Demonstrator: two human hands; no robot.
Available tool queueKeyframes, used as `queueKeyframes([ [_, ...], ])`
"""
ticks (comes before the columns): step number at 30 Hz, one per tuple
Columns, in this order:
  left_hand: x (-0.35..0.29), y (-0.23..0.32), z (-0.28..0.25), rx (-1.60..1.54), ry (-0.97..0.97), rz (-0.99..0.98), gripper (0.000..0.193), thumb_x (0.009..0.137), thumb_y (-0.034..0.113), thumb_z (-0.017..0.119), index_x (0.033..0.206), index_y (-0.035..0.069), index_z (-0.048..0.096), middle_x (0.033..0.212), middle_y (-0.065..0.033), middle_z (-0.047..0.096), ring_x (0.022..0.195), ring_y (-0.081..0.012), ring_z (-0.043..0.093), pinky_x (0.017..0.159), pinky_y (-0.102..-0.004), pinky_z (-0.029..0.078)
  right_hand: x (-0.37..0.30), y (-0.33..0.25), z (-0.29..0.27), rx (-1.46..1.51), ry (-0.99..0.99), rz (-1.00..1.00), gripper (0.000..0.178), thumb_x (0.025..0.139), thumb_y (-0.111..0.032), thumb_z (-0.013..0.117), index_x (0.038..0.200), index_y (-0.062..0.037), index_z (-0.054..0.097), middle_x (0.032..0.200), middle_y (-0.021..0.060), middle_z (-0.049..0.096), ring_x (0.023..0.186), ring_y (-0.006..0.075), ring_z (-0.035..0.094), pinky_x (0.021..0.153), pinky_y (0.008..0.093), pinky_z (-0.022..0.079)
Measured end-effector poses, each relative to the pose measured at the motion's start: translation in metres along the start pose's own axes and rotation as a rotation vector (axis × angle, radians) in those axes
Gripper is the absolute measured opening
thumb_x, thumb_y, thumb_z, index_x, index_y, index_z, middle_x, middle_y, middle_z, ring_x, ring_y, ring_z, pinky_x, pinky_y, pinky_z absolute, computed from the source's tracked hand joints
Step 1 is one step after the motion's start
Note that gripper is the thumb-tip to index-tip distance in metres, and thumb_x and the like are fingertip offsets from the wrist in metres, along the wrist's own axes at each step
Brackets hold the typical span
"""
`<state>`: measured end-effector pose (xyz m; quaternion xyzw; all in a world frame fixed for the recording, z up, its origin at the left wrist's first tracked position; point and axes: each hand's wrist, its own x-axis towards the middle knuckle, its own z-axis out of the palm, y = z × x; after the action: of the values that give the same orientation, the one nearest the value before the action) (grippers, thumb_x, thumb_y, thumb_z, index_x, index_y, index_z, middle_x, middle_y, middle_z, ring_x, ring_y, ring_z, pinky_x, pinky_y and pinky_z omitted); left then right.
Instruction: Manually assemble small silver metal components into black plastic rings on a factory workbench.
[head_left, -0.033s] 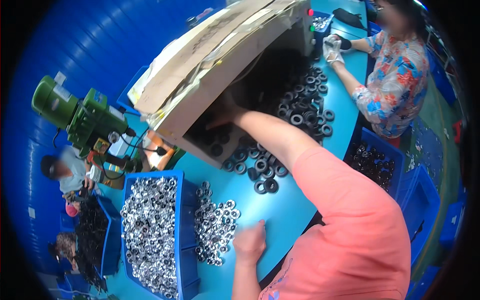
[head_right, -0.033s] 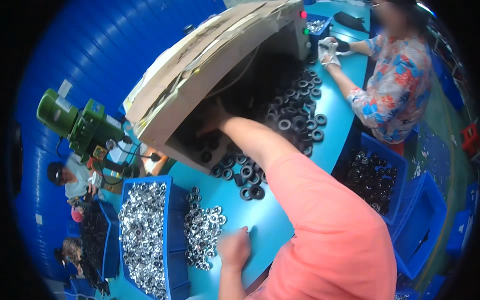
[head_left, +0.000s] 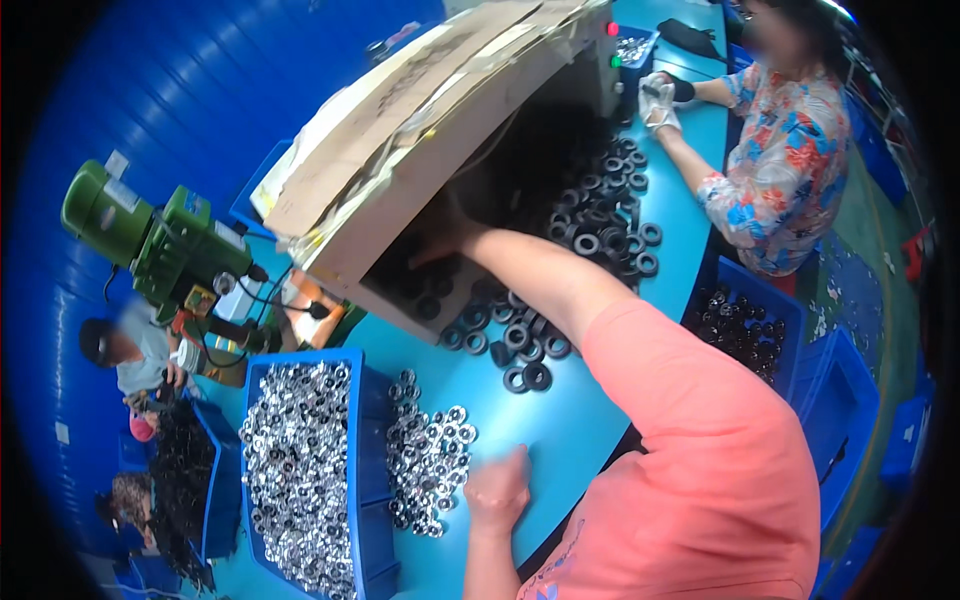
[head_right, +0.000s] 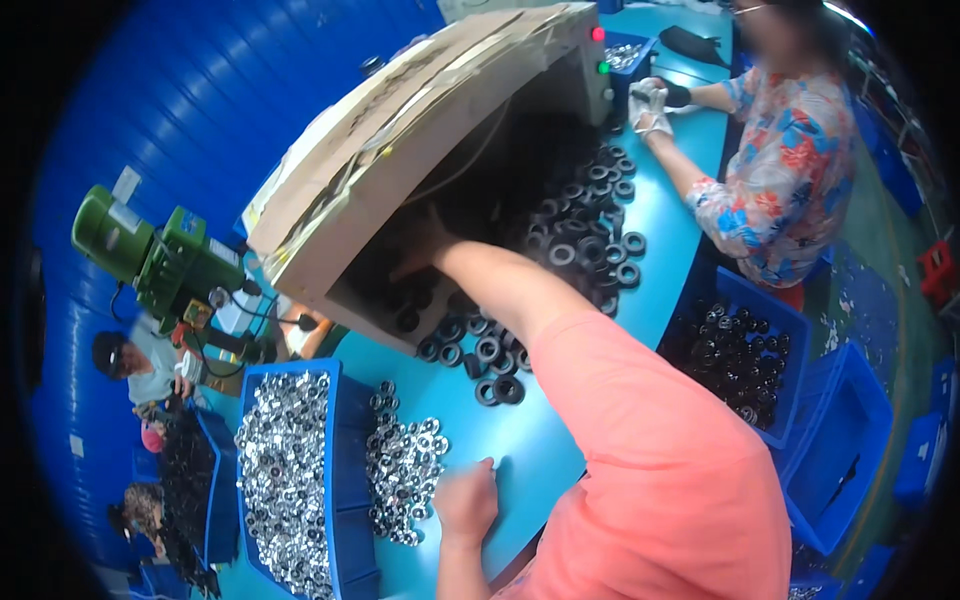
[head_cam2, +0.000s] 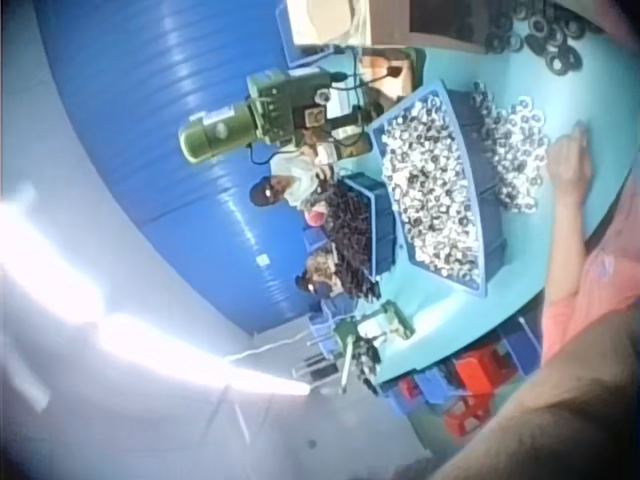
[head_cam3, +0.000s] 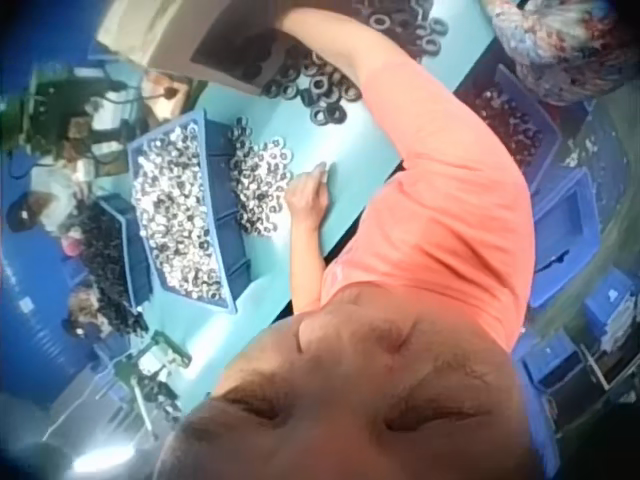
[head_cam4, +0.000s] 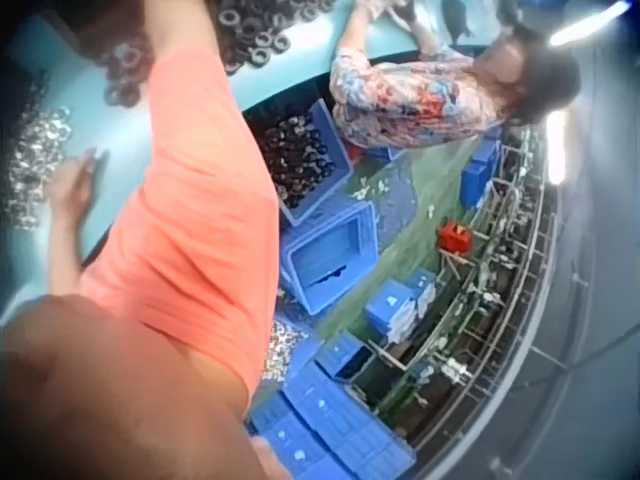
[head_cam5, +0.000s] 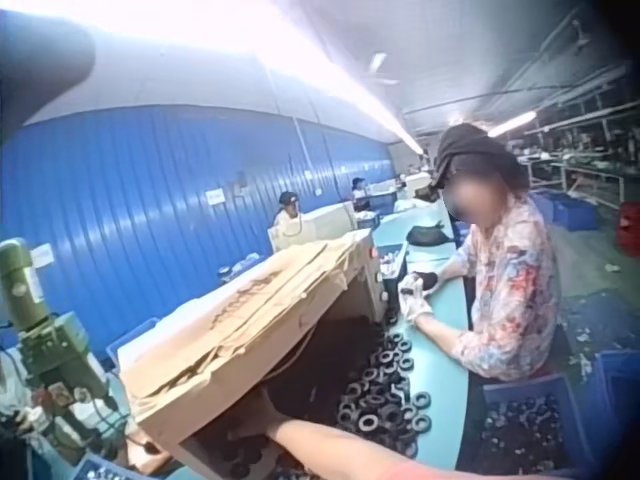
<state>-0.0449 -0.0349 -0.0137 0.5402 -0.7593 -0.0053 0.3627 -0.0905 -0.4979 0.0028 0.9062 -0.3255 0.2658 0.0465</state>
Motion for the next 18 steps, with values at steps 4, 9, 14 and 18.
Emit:
queueKeyframes([
  [4, -0.007, -0.001, -0.002, 0.041, 0.002, -0.03, 0.034, 0.075, -0.003, 0.072, 0.105, 0.011, 0.073, 0.067, -0.0042, 0.058, 0.058, -0.0242, 0.058, 0.056, -0.038, 0.046, 0.0, -0.046, -0.025, -0.027, -0.128, 0.06, 0.082, 0.067, -0.06, 0.077, 0.138, -0.0206, 0.062, 0.149, 0.016, 0.051, 0.142, 0.0416, 0.039, 0.11, 0.0728, 0.023],
  [9, -0.003, 0.005, -0.002, 0.067, -0.003, -0.03, 0.034, 0.072, -0.004, 0.071, 0.103, 0.011, 0.073, 0.066, -0.0049, 0.057, 0.058, -0.0249, 0.059, 0.055, -0.0385, 0.047, -0.006, -0.056, -0.02, -0.08, -0.028, 0.144, 0.076, 0.069, -0.057, 0.075, 0.136, -0.0205, 0.064, 0.147, 0.0161, 0.052, 0.141, 0.042, 0.04, 0.113, 0.069, 0.025],
  [14, -0.004, 0.0, 0.0, 0.045, 0.03, -0.031, 0.033, 0.072, -0.004, 0.071, 0.101, 0.01, 0.073, 0.065, -0.0058, 0.057, 0.058, -0.0254, 0.059, 0.054, -0.0388, 0.047, -0.014, -0.065, -0.019, -0.088, -0.287, 0.214, 0.062, 0.079, -0.049, 0.069, 0.135, -0.0205, 0.065, 0.144, 0.0167, 0.056, 0.139, 0.04, 0.045, 0.113, 0.0654, 0.03],
  [18, -0.012, 0.001, -0.007, 0.038, 0.041, -0.058, 0.032, 0.072, -0.005, 0.071, 0.1, 0.01, 0.073, 0.065, -0.006, 0.057, 0.058, -0.0256, 0.059, 0.054, -0.0389, 0.047, -0.029, -0.081, -0.06, -0.107, -0.238, 0.054, 0.044, 0.088, -0.044, 0.062, 0.121, -0.0172, 0.072, 0.13, 0.0151, 0.065, 0.13, 0.0355, 0.054, 0.108, 0.0601, 0.036],
])
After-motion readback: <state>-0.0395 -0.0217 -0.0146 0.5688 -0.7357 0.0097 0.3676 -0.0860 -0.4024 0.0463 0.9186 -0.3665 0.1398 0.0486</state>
